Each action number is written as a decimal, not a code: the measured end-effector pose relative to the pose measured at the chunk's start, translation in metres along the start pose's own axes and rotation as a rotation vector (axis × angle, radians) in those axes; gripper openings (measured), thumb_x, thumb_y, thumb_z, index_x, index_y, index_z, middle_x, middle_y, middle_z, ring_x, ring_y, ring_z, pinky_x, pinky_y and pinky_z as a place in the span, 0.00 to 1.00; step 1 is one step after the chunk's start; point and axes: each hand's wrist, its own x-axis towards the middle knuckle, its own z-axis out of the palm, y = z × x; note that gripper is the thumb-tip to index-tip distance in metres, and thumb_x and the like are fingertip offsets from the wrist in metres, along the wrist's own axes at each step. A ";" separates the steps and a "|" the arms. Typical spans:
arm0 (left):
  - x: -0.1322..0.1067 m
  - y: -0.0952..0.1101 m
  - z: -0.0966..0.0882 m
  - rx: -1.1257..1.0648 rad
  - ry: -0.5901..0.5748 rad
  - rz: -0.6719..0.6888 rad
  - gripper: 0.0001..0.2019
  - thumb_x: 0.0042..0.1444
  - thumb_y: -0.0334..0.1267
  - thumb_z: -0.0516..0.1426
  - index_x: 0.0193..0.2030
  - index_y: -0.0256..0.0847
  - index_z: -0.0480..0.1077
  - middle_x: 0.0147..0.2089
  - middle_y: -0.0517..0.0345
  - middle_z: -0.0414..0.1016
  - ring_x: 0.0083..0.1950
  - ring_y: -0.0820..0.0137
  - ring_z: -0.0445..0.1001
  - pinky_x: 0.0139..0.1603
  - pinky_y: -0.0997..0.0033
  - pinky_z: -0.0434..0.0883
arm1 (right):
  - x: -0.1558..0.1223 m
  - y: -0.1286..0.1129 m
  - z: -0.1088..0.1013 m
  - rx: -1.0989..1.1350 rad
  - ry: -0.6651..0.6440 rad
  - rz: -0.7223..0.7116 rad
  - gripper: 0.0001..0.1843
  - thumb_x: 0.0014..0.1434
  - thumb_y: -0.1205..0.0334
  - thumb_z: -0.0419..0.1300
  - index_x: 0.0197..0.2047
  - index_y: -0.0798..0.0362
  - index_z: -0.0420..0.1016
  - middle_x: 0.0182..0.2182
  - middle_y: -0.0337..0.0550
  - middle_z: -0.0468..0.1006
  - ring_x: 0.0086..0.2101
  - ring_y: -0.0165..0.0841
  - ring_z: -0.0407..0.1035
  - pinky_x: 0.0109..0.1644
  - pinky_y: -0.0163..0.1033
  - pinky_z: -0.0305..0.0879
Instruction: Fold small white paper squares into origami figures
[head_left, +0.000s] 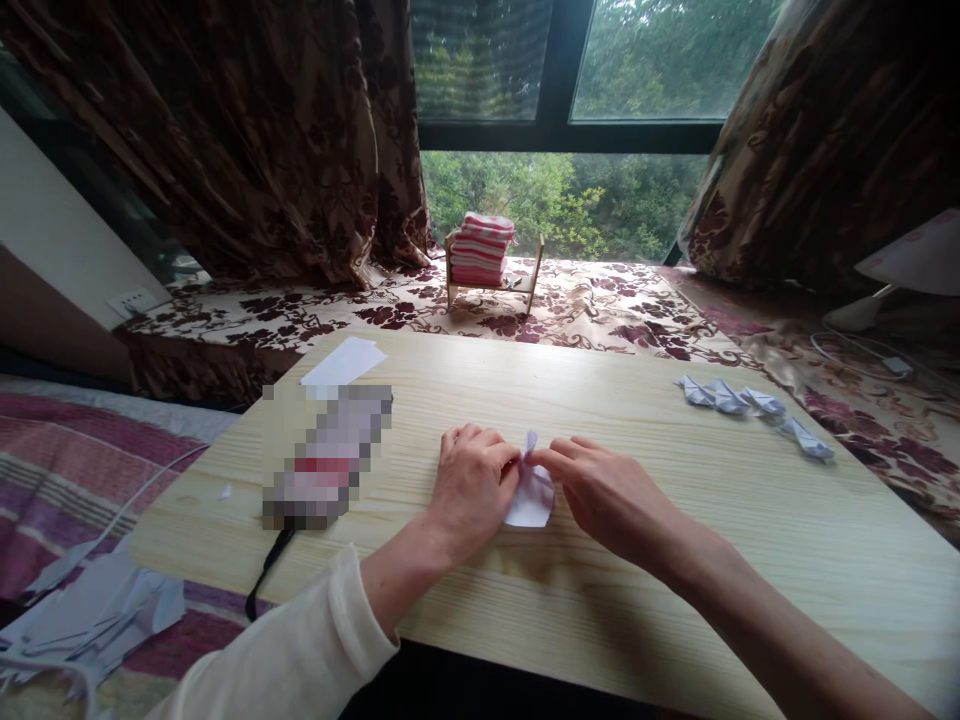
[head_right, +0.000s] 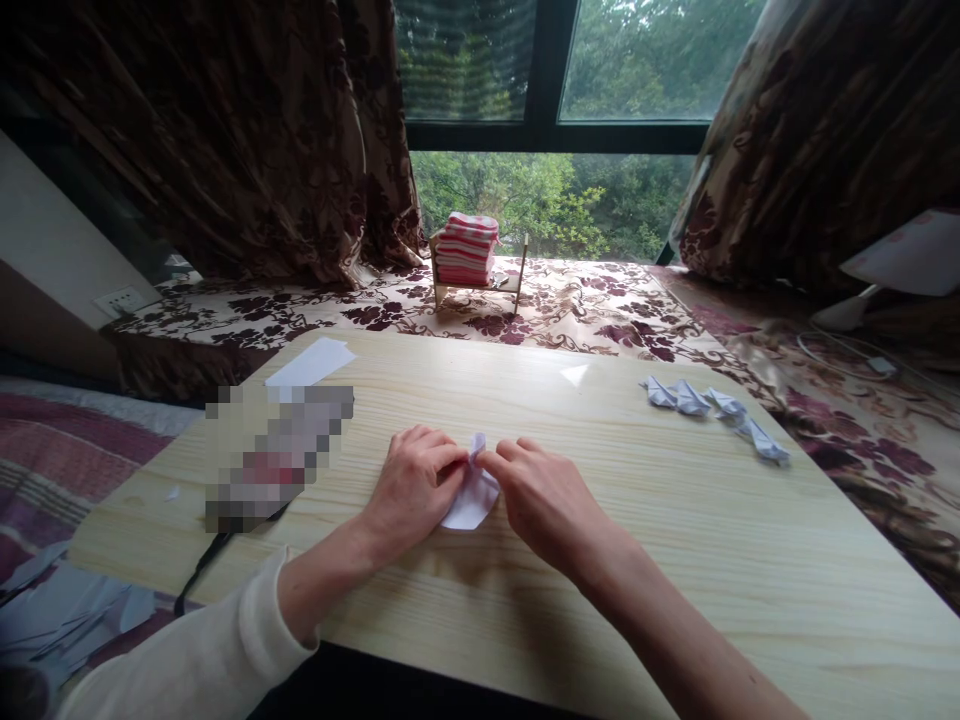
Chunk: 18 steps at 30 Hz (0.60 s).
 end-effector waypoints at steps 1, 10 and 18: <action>0.000 0.000 0.000 -0.002 -0.001 -0.001 0.08 0.57 0.33 0.55 0.32 0.43 0.76 0.35 0.58 0.76 0.42 0.65 0.68 0.48 0.60 0.61 | 0.000 0.000 0.000 -0.001 0.001 0.003 0.18 0.58 0.76 0.49 0.45 0.49 0.72 0.35 0.42 0.75 0.37 0.34 0.66 0.30 0.34 0.54; -0.006 -0.002 -0.003 -0.040 -0.012 0.012 0.09 0.56 0.30 0.55 0.39 0.43 0.76 0.37 0.58 0.76 0.44 0.64 0.68 0.52 0.58 0.60 | -0.006 0.005 0.004 0.077 0.012 0.017 0.22 0.59 0.74 0.49 0.48 0.43 0.75 0.32 0.41 0.72 0.33 0.31 0.65 0.29 0.32 0.53; -0.001 0.000 -0.001 -0.040 -0.034 -0.004 0.08 0.56 0.32 0.55 0.35 0.43 0.77 0.37 0.57 0.75 0.44 0.64 0.68 0.50 0.59 0.62 | -0.002 0.010 0.005 0.178 -0.013 0.063 0.24 0.59 0.72 0.50 0.51 0.40 0.75 0.32 0.40 0.74 0.30 0.29 0.67 0.29 0.32 0.55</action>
